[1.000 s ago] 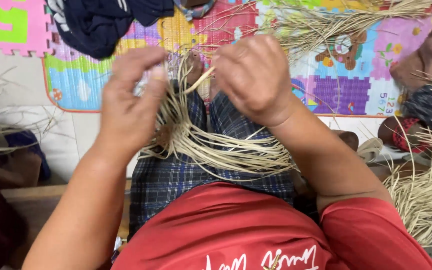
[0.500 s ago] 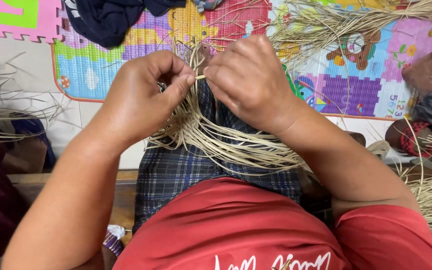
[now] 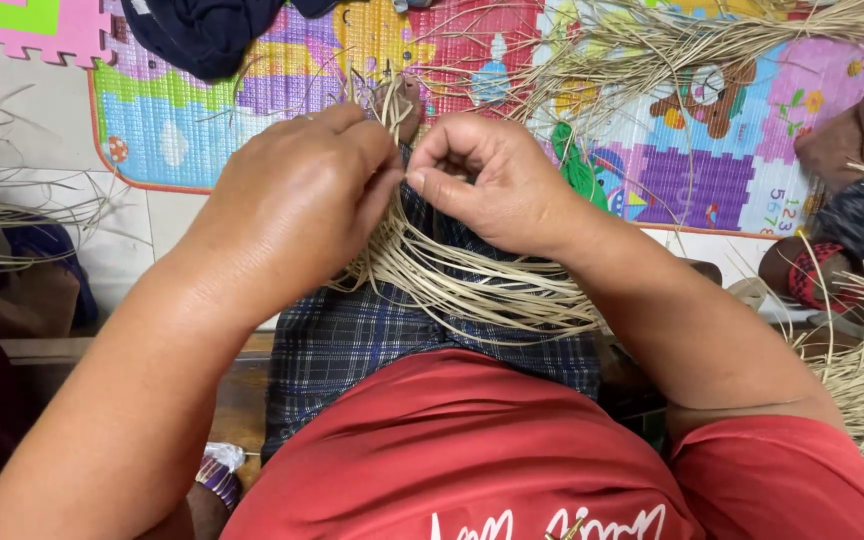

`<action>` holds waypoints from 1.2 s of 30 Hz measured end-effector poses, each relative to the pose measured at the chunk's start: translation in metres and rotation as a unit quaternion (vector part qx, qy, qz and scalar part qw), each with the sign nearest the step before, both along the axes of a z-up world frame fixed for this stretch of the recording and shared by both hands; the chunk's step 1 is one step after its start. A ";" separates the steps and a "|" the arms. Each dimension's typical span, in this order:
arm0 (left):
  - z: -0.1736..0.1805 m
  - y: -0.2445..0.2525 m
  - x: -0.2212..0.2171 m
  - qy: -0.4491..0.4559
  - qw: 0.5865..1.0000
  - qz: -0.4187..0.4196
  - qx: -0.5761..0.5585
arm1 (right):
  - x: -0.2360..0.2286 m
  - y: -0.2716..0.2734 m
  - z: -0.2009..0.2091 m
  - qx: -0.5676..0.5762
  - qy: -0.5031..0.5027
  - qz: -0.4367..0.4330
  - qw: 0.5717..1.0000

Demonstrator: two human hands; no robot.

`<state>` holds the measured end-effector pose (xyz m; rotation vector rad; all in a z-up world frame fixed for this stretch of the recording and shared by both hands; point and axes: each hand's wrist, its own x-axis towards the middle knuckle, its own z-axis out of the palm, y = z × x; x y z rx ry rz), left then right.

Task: The person is weaving dried grass strips together to create a circular handcrafted object, likely a hat or a basket base.

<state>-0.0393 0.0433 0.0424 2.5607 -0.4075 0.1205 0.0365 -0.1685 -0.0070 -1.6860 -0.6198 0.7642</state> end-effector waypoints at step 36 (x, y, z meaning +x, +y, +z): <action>-0.067 0.011 -0.041 0.380 0.870 0.173 -0.263 | -0.039 0.004 -0.059 -0.061 0.114 -0.073 0.989</action>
